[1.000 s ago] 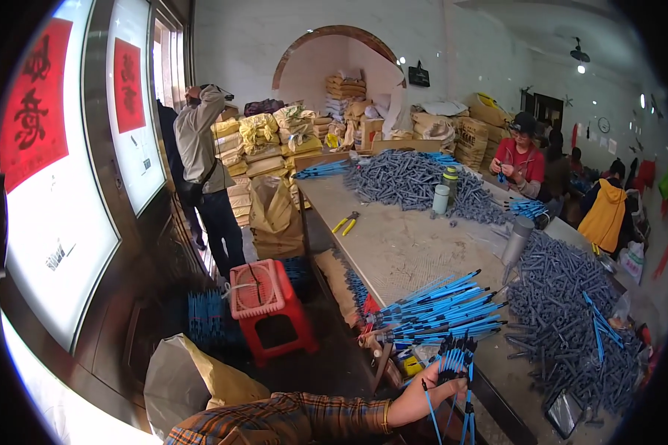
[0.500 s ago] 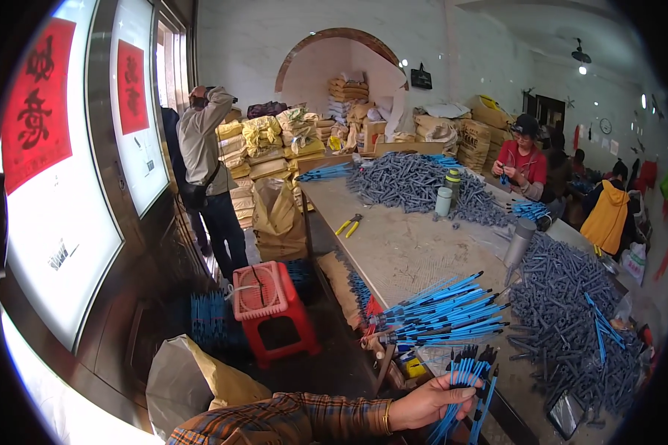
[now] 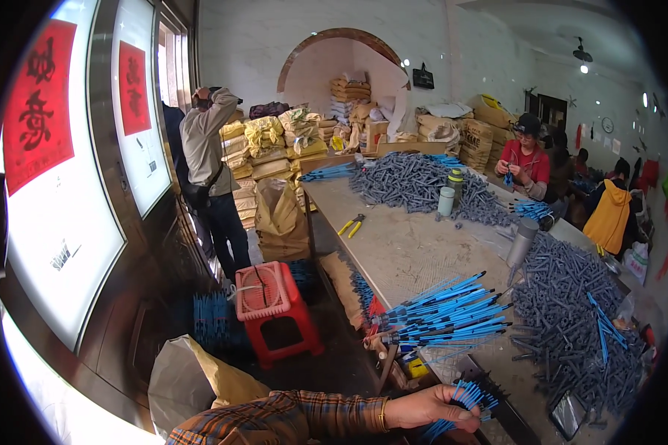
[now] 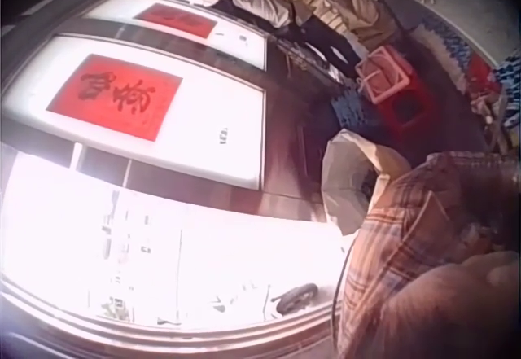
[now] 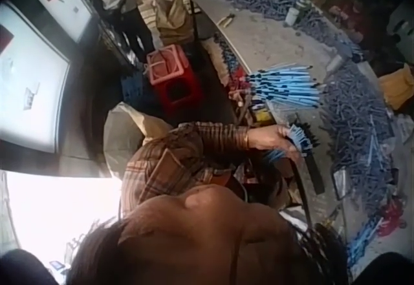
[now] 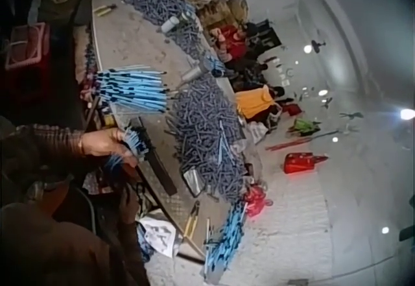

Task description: The person assembles umbrella frames by securing ribs with wire using pliers, aligning ribs on a metal fixture to thread wire through them, and fitting a central hub onto the ribs by hand.

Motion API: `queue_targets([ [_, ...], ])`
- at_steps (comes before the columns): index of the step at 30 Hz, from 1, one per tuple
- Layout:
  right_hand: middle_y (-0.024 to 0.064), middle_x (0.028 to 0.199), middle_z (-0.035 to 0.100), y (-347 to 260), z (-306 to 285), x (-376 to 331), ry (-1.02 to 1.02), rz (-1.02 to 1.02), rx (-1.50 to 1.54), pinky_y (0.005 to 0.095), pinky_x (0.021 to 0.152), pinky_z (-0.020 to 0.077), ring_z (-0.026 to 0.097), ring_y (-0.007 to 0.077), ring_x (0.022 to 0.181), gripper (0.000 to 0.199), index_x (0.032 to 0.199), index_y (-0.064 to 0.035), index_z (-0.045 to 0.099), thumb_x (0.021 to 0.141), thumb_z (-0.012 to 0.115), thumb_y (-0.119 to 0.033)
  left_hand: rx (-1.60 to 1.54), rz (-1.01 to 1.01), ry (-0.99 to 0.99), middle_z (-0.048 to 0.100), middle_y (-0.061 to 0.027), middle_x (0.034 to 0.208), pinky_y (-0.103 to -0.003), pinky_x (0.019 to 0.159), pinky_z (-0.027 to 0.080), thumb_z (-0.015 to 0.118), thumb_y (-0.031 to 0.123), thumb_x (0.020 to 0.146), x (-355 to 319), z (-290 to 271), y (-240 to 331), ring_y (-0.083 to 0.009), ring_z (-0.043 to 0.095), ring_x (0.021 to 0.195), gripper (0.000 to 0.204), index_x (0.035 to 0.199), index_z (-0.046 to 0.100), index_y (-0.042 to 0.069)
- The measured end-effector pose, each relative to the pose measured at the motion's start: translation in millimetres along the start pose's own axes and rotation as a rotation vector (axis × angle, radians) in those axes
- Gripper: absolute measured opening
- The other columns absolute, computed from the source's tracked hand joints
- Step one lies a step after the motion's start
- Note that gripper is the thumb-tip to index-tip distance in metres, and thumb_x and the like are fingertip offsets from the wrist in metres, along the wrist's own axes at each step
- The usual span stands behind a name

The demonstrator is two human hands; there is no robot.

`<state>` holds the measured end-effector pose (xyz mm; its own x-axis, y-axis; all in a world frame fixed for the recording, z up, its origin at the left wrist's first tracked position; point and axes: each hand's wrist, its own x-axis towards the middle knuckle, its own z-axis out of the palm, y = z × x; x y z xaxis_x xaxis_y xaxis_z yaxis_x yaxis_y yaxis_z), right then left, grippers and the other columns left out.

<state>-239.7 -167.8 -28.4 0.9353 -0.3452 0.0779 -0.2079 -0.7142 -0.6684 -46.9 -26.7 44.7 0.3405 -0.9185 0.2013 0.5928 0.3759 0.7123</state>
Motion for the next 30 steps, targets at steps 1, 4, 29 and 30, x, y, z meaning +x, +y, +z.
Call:
queue_targets([
  [1,0.019,0.114,0.056,-1,-1,-3,0.027,-0.001,-0.006,0.042,0.085,0.0447,0.055,0.0357,0.101,0.041,0.119,-0.0093,0.054,0.093,0.039,-0.038,0.022,-0.016,0.012,0.062,-0.0061,0.094,-0.025,0.079,0.045,0.057,0.007,0.086,-3,2,1,-0.0125,0.057,0.087,0.023,0.109,0.057,0.004],
  [4,0.0185,0.111,0.058,-4,-1,-12,0.08,0.018,-0.02,0.0412,0.083,0.0458,0.056,0.0348,0.099,0.038,0.116,-0.0088,0.057,0.094,0.039,-0.035,0.096,-0.055,-0.008,0.062,-0.0066,0.095,-0.025,0.082,0.045,0.057,0.007,0.086,-9,1,0,-0.013,0.058,0.089,0.023,0.108,0.057,0.004],
  [29,0.0129,0.127,0.046,-14,5,89,-0.343,-0.043,0.9,0.0362,0.096,0.0342,0.044,0.0227,0.117,0.063,0.13,-0.0036,0.038,0.087,0.043,-0.05,0.65,-0.108,-0.35,0.066,-0.0123,0.094,-0.029,0.075,0.049,0.058,0.012,0.086,-37,30,43,-0.0198,0.062,0.085,0.018,0.098,0.065,-0.001],
  [30,0.0129,0.126,0.046,-5,10,87,-0.362,-0.069,0.885,0.0361,0.095,0.0344,0.044,0.0226,0.116,0.063,0.13,-0.0035,0.038,0.087,0.044,-0.049,0.685,-0.096,-0.374,0.066,-0.0122,0.094,-0.029,0.075,0.049,0.058,0.011,0.086,-36,30,45,-0.0193,0.062,0.086,0.018,0.098,0.065,-0.001],
])
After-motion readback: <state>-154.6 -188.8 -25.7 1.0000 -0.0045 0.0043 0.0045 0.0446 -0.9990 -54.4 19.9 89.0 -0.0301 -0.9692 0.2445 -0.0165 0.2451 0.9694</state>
